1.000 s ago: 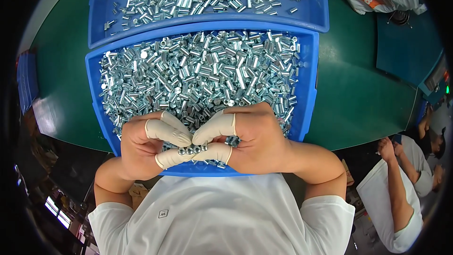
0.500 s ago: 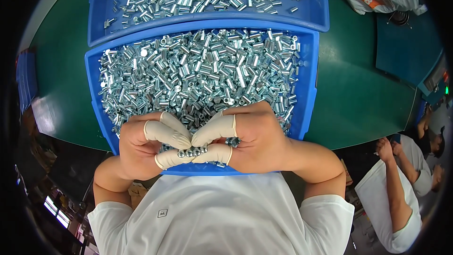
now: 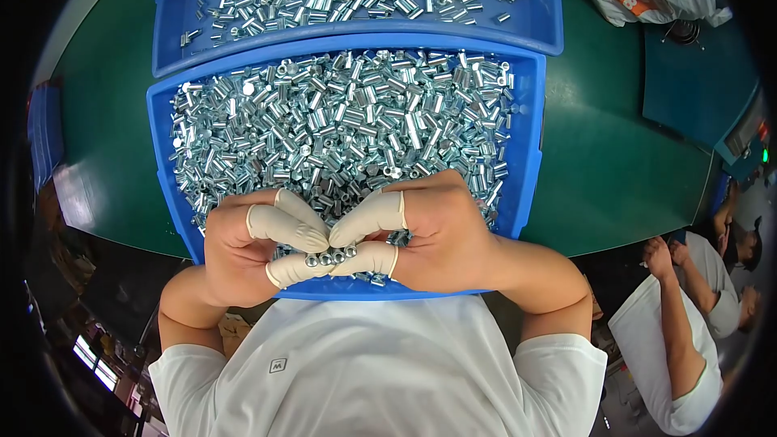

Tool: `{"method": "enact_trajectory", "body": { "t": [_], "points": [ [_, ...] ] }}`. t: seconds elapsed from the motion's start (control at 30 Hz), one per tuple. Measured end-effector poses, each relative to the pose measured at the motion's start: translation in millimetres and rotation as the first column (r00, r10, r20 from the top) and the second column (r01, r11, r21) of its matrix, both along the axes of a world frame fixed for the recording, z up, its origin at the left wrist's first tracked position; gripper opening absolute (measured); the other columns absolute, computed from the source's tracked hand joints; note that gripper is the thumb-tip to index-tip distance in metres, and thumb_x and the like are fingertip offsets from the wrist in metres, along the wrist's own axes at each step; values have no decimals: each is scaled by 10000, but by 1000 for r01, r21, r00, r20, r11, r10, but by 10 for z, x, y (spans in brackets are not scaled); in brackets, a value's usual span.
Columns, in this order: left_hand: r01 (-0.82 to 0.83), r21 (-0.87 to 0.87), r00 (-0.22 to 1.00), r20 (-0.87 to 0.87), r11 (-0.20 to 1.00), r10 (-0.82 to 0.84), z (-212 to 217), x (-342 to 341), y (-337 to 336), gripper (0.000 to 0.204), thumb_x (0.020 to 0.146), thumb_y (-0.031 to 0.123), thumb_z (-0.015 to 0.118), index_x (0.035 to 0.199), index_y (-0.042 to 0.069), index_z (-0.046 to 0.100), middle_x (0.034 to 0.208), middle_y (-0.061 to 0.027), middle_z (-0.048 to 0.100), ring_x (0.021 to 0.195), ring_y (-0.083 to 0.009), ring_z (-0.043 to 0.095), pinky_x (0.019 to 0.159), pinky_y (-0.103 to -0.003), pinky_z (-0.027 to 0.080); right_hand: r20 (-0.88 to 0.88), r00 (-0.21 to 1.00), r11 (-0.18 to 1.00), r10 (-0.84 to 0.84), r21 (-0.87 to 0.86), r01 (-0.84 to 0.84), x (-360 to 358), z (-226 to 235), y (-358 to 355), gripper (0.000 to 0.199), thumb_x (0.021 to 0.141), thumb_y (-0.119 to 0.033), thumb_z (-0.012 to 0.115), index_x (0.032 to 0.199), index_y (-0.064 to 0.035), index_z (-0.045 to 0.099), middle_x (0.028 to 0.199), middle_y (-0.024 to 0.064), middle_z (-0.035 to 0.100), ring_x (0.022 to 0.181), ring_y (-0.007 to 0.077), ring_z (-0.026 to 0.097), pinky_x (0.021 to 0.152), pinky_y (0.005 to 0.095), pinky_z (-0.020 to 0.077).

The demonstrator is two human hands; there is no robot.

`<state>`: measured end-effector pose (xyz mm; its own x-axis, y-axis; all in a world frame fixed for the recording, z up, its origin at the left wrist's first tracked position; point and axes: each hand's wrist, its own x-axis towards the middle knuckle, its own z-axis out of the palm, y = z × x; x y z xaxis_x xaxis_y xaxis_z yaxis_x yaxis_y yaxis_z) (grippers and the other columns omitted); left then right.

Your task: The worker is assembling small metal components by hand and using tweezers at a manual workstation.

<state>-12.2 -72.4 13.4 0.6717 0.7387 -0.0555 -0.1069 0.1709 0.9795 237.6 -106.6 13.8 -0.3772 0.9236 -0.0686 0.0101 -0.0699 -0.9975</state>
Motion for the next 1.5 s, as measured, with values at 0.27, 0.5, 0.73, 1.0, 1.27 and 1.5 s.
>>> {"method": "enact_trajectory", "body": {
  "t": [0.27, 0.5, 0.73, 1.0, 1.27, 1.5],
  "points": [
    [2, 91, 1000, -21, 996, 0, 9, -2, 10, 265, 851, 49, 903, 1079, 33, 768, 984, -150, 745, 840, -193, 749, 707, -298, 590, -15, 999, 998, 30, 53, -29, 18, -33, 25, 196, 810, -60, 924, 942, -9, 787, 901, 140, 801, 797, 242, 800, 680, 311, 632],
    [8, 21, 1000, -16, 1000, -8, -12, -4, 7, 269, 851, 28, 896, 1082, 19, 759, 992, -158, 748, 875, -206, 750, 751, -312, 596, 23, 1000, 996, 16, 83, -17, 14, -23, 13, 201, 806, -67, 928, 946, -16, 792, 899, 135, 801, 792, 242, 797, 673, 310, 626],
    [36, -175, 998, -46, 984, -44, 10, -29, 0, 250, 850, -40, 872, 1060, -32, 737, 1065, -169, 747, 961, -211, 742, 857, -337, 592, 8, 1000, 1000, -11, -6, 11, 7, 12, 22, 166, 816, -47, 910, 946, -27, 808, 858, 93, 803, 708, 159, 775, 631, 273, 596],
    [3, -286, 1000, 6, 958, -1, 6, -4, -29, 270, 864, -56, 849, 1101, -11, 729, 1070, -114, 752, 951, -163, 710, 831, -311, 553, -37, 999, 995, -28, -100, 24, -10, 22, 17, 177, 823, -54, 916, 953, -12, 802, 858, 85, 810, 739, 132, 781, 663, 262, 610],
    [1, -300, 1000, 28, 954, 8, -10, -15, -50, 294, 848, -82, 846, 1106, -16, 721, 1112, -131, 741, 1005, -192, 710, 888, -345, 562, -26, 999, 998, -31, -56, 29, -5, 14, -4, 209, 809, -53, 930, 959, -15, 790, 859, 90, 807, 743, 130, 778, 663, 256, 607],
    [-33, -295, 996, 69, 955, 56, -25, 28, -77, 255, 894, -90, 802, 1122, -12, 719, 1069, -121, 758, 945, -161, 718, 836, -323, 578, -29, 998, 997, -56, -64, 54, -27, 29, -17, 215, 811, -45, 929, 971, -10, 790, 861, 92, 807, 757, 134, 783, 675, 259, 617]
  ]
}}
